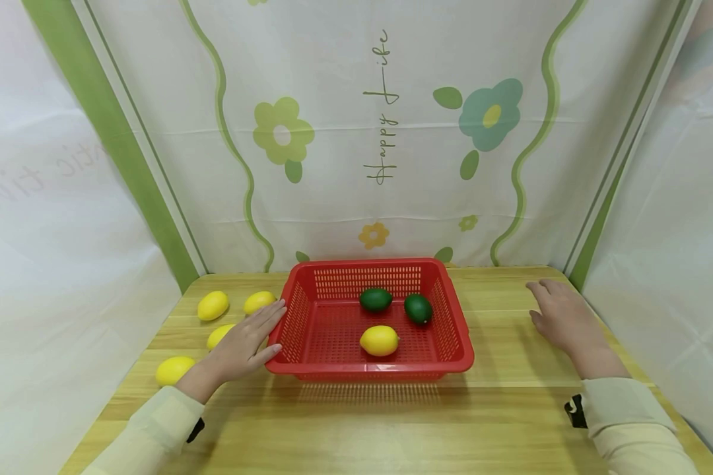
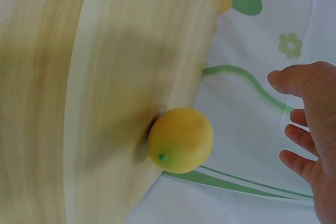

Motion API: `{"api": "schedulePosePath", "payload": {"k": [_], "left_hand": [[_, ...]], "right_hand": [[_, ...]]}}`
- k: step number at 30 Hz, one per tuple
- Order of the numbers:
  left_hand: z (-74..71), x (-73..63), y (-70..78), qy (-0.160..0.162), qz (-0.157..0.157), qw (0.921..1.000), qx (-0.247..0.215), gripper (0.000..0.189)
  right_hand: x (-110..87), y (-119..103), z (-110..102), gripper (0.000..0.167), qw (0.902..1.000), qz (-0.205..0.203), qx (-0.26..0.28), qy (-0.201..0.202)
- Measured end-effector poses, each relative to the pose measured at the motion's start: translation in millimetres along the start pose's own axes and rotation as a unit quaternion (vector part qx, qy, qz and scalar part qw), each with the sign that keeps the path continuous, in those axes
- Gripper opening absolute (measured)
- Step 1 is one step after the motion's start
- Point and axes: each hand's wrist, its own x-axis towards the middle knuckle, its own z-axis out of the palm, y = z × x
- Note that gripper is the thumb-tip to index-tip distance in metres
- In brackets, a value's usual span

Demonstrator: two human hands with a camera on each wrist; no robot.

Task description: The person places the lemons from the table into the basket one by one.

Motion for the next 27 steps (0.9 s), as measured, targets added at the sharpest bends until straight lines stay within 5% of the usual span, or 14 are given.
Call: {"api": "schedulePosePath", "payload": {"k": [14, 27], "left_hand": [[-1.7, 0.0, 0.5, -0.026, -0.016, 0.9995, -0.007, 0.068], [-1.3, 0.0, 0.0, -0.016, -0.007, 0.9998, -0.007, 0.068]], "right_hand": [[-13.7, 15.5, 4.4, 0.059, 0.9952, 0.069, 0.011, -0.068], [-22.3, 26.0, 12.4, 0.053, 0.9874, 0.117, 0.034, -0.102]]}}
